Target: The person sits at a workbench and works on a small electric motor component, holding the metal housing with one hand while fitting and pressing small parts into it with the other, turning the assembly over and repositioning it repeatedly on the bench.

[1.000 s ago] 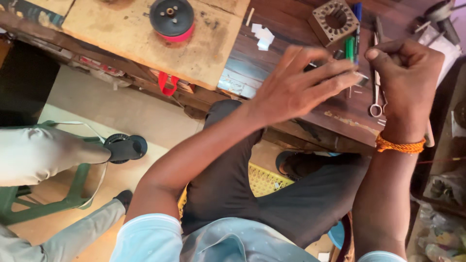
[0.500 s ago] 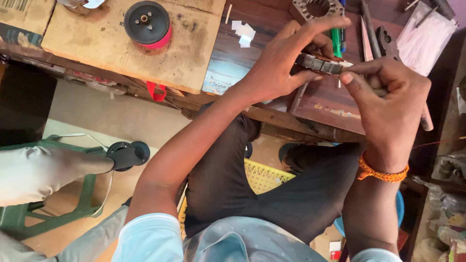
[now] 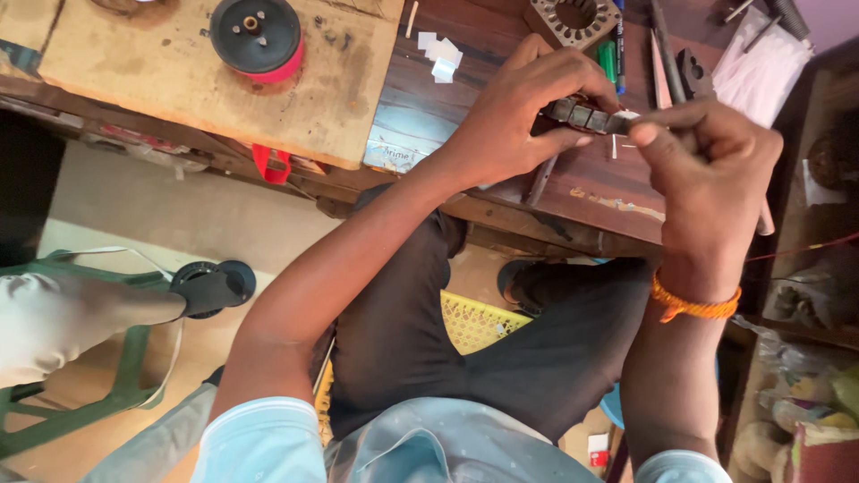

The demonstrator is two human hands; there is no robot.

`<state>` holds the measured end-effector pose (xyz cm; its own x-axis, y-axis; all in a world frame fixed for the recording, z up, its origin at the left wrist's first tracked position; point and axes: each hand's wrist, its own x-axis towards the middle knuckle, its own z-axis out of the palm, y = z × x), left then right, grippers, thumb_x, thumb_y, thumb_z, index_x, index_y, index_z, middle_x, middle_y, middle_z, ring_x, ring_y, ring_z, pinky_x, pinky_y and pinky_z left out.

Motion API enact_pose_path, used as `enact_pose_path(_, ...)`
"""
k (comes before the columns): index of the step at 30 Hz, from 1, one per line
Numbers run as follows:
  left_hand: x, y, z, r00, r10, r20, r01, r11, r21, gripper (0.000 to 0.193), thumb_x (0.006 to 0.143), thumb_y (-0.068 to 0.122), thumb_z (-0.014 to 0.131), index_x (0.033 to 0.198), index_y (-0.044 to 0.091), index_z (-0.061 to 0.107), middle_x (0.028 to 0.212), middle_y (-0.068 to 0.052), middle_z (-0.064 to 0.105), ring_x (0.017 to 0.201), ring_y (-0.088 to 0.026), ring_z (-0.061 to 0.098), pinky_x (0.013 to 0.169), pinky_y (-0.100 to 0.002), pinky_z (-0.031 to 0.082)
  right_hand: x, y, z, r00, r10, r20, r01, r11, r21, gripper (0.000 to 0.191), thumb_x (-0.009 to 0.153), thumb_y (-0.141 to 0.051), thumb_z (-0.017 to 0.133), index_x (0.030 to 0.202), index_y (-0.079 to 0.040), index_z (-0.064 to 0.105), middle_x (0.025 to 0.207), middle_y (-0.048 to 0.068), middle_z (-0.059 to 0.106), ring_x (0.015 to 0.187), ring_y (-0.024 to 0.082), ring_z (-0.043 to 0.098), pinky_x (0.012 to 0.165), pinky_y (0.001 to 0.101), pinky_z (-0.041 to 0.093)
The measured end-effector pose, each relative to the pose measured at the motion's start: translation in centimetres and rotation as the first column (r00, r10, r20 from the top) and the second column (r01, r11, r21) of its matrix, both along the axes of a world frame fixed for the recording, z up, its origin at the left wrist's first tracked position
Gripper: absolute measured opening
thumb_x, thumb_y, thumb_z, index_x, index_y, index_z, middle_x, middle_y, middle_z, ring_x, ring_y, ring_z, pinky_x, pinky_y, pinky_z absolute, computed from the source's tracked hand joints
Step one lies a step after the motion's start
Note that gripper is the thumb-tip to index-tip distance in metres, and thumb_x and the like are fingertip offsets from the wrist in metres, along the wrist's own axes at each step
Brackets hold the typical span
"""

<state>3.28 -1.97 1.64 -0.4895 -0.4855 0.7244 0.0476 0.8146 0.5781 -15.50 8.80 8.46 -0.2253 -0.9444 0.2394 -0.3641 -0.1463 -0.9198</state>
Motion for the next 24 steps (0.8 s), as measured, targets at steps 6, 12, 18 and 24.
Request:
enact_pose_path(6, -0.2, 0.1, -0.2, 1.000, 0.020, -0.024, -0.019, 0.999, 0.026, 0.038, 0.086, 0.010, 0.086, 0.117, 0.016, 0.066, 0.118, 0.004, 0.065, 0.118, -0.024, 0.053, 0.107, -0.040, 0.041, -1.2, -0.7, -0.3, 0.993, 0.084, 0.081, -0.087, 0.996, 0.038, 0.005, 0.098, 0.000, 0.077, 0.101, 0.002, 0.073, 0.071, -0.008, 0.052, 0.062, 0.002, 0.040, 0.057, 0.0209, 0.028)
enact_pose_path(12, -0.3, 0.0, -0.7, 0.999, 0.015, -0.044, -0.014, 0.999, 0.030, 0.036, 0.087, 0.011, 0.086, 0.117, 0.017, 0.066, 0.119, 0.004, 0.065, 0.118, -0.024, 0.053, 0.108, -0.041, 0.041, 0.4, 1.1, -0.9, 0.967, 0.084, -0.240, -0.086, 0.996, -0.001, 0.007, 0.097, 0.004, 0.078, 0.102, 0.002, 0.073, 0.077, -0.007, 0.053, 0.068, 0.001, 0.036, 0.061, 0.0203, 0.026)
enact_pose_path(18, -0.2, 0.1, -0.3, 0.997, 0.077, 0.018, -0.074, 0.990, -0.118, 0.039, 0.091, 0.015, 0.085, 0.124, 0.017, 0.065, 0.126, 0.005, 0.063, 0.119, -0.025, 0.053, 0.107, -0.041, 0.039, 0.6, 1.6, -1.1, 0.952, 0.056, -0.300, -0.051, 0.998, 0.024, 0.009, 0.088, 0.003, 0.074, 0.096, -0.001, 0.074, 0.079, -0.006, 0.064, 0.061, 0.001, 0.041, 0.055, 0.0223, 0.029)
enact_pose_path(24, 1.4, 1.5, 0.1, 0.954, 0.300, -0.001, -0.212, 0.672, -0.709, 0.021, 0.093, 0.016, 0.073, 0.111, 0.011, 0.065, 0.132, -0.003, 0.058, 0.119, -0.022, 0.053, 0.099, -0.040, 0.044, 0.8, 2.3, -3.6, 0.889, -0.012, -0.457, -0.022, 0.997, -0.070, 0.010, 0.094, -0.002, 0.084, 0.096, 0.000, 0.075, 0.066, 0.003, 0.055, 0.060, 0.007, 0.042, 0.056, 0.0267, 0.031)
